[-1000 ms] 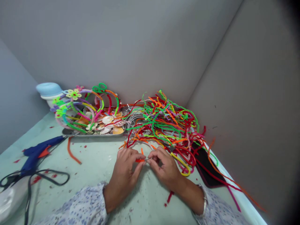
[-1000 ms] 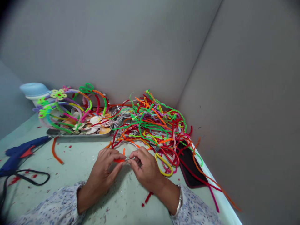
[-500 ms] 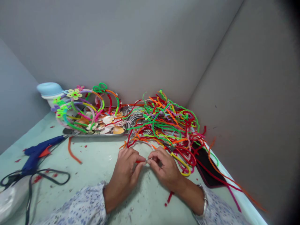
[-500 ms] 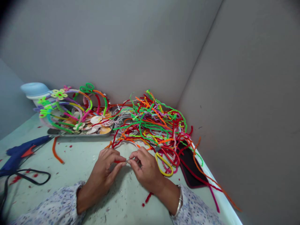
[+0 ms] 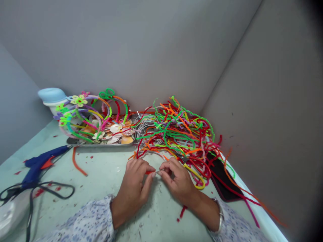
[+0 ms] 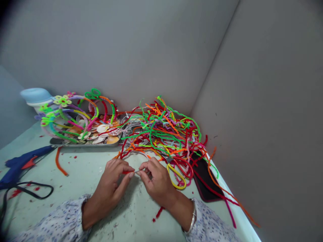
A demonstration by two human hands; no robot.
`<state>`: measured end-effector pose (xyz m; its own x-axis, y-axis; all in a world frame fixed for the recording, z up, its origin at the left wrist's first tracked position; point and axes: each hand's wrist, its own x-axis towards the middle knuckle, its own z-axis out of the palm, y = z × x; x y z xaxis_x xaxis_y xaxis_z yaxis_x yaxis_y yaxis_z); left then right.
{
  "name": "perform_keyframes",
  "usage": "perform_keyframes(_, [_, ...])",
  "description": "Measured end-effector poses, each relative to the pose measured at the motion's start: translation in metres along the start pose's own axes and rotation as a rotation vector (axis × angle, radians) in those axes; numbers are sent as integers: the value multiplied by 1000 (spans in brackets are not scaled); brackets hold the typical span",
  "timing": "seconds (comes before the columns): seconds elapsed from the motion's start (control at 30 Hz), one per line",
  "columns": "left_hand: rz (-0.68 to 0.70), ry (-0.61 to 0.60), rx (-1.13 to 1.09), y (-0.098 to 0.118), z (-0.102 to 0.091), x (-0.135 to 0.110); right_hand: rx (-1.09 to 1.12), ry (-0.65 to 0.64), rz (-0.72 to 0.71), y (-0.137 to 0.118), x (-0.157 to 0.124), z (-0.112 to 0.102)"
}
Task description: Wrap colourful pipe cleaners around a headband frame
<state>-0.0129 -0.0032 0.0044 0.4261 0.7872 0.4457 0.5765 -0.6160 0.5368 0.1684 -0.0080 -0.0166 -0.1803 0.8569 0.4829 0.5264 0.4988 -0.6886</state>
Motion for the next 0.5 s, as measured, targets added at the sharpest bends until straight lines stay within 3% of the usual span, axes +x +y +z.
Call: perform_keyframes(0.5, [-48,-51,-50,-1,1,2,-47,-2,-31,2,0,0])
